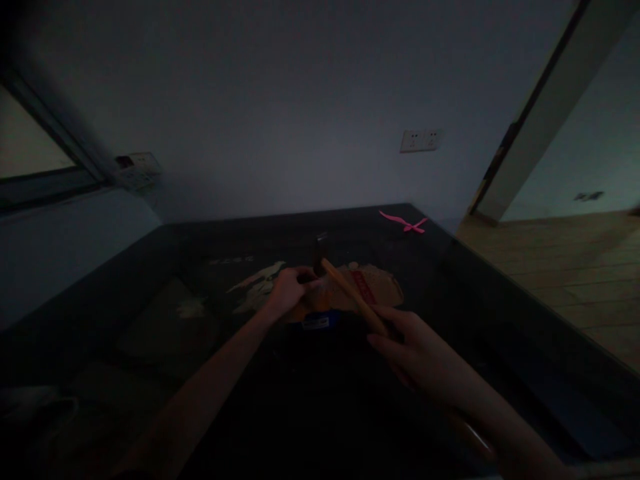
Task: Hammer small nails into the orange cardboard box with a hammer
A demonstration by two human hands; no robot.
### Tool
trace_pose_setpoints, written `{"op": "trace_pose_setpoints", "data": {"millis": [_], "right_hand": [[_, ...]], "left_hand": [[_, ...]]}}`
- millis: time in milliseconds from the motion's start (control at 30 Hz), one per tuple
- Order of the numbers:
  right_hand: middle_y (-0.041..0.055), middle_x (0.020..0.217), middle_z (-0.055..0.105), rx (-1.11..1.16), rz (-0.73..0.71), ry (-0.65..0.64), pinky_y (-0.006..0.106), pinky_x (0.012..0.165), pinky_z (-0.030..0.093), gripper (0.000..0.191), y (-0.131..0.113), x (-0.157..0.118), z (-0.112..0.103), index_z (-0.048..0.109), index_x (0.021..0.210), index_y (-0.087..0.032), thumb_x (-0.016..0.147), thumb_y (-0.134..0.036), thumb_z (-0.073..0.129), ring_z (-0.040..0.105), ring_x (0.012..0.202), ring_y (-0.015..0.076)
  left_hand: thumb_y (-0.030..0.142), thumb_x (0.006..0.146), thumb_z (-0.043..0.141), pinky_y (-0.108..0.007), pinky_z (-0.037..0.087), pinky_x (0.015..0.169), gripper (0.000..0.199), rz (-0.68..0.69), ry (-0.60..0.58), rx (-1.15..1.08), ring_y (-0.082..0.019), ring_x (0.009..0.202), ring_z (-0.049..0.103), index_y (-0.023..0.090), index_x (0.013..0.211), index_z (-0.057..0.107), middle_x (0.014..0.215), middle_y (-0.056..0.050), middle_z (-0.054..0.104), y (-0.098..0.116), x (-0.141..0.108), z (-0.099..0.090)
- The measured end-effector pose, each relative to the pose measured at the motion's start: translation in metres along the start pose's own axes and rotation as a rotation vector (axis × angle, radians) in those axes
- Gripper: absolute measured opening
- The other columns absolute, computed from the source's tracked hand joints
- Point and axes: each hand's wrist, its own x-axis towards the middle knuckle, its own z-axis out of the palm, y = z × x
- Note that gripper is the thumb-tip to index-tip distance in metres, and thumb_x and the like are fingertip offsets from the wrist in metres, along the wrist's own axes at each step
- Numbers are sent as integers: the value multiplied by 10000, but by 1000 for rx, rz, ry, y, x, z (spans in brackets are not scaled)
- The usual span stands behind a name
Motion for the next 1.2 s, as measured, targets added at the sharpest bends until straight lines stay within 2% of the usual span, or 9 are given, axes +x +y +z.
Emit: {"op": "trace_pose_setpoints", "data": {"millis": [233, 433, 600, 700, 800, 867, 1000, 1100, 1200], "right_hand": [[11, 627, 614, 50, 23, -7, 260, 477, 479, 427, 8, -3, 2, 638, 1113, -200, 707, -335, 638, 583, 569, 186], [-63, 549, 462, 156, 90, 27, 171, 340, 320, 508, 20, 4, 5, 529, 1204, -166, 753, -386, 609, 420, 398, 75], [-91, 468, 422, 312, 44, 26, 157, 295, 274, 524, 40, 18, 23, 485, 1212, -132, 770, -397, 581, 335, 318, 54], [-102, 425, 408, 356, 9, 7, 151, 276, 252, 492, 53, 22, 28, 493, 1191, -136, 777, -391, 572, 298, 284, 46], [-101, 427, 415, 359, -15, 18, 148, 275, 253, 472, 57, 21, 28, 492, 1185, -130, 784, -369, 569, 303, 283, 43], [-103, 422, 410, 361, -21, 38, 149, 275, 250, 482, 55, 20, 27, 485, 1192, -119, 783, -360, 569, 301, 281, 42], [-107, 422, 401, 389, -17, 62, 150, 273, 240, 518, 51, 18, 27, 477, 1208, -110, 765, -358, 584, 302, 281, 39], [-107, 414, 409, 419, -6, 66, 144, 271, 236, 531, 51, 18, 28, 462, 1226, -110, 772, -358, 581, 303, 278, 37], [-108, 386, 413, 433, 11, 66, 142, 268, 243, 556, 53, 18, 27, 441, 1248, -108, 774, -363, 580, 305, 270, 41]], "left_hand": [[104, 695, 625, -259, 483, 711, 143, 24, -10, 23, -163, 761, 641, 175, 799, 693, 817, -17, 709, -2, 1, 0], [142, 695, 652, -264, 483, 724, 76, 48, 19, 2, -159, 745, 640, 158, 761, 688, 791, -27, 704, -4, 1, 1], [149, 717, 632, -270, 483, 748, 47, 134, 28, -9, -159, 767, 639, 152, 744, 670, 795, -29, 693, -10, 2, 4], [165, 727, 632, -267, 493, 743, 63, 163, -21, -34, -154, 771, 639, 144, 782, 656, 808, -37, 686, -12, 4, 3], [201, 742, 635, -273, 498, 747, 145, 229, -67, 5, -155, 807, 632, 153, 879, 638, 865, -42, 675, -6, 7, -4], [221, 755, 631, -298, 487, 782, 175, 304, -15, 114, -167, 864, 616, 164, 920, 625, 916, -46, 662, 4, 4, -13], [218, 825, 551, -325, 447, 854, 130, 471, 99, 309, -175, 955, 578, 169, 932, 606, 977, -57, 636, 32, -25, -37], [212, 860, 503, -288, 438, 842, 133, 623, -51, 380, -154, 941, 581, 184, 955, 593, 977, -44, 644, 38, -65, -49], [215, 878, 481, -255, 431, 790, 139, 708, -321, 483, -132, 867, 592, 195, 968, 586, 928, -23, 660, 21, -102, -52]]}}
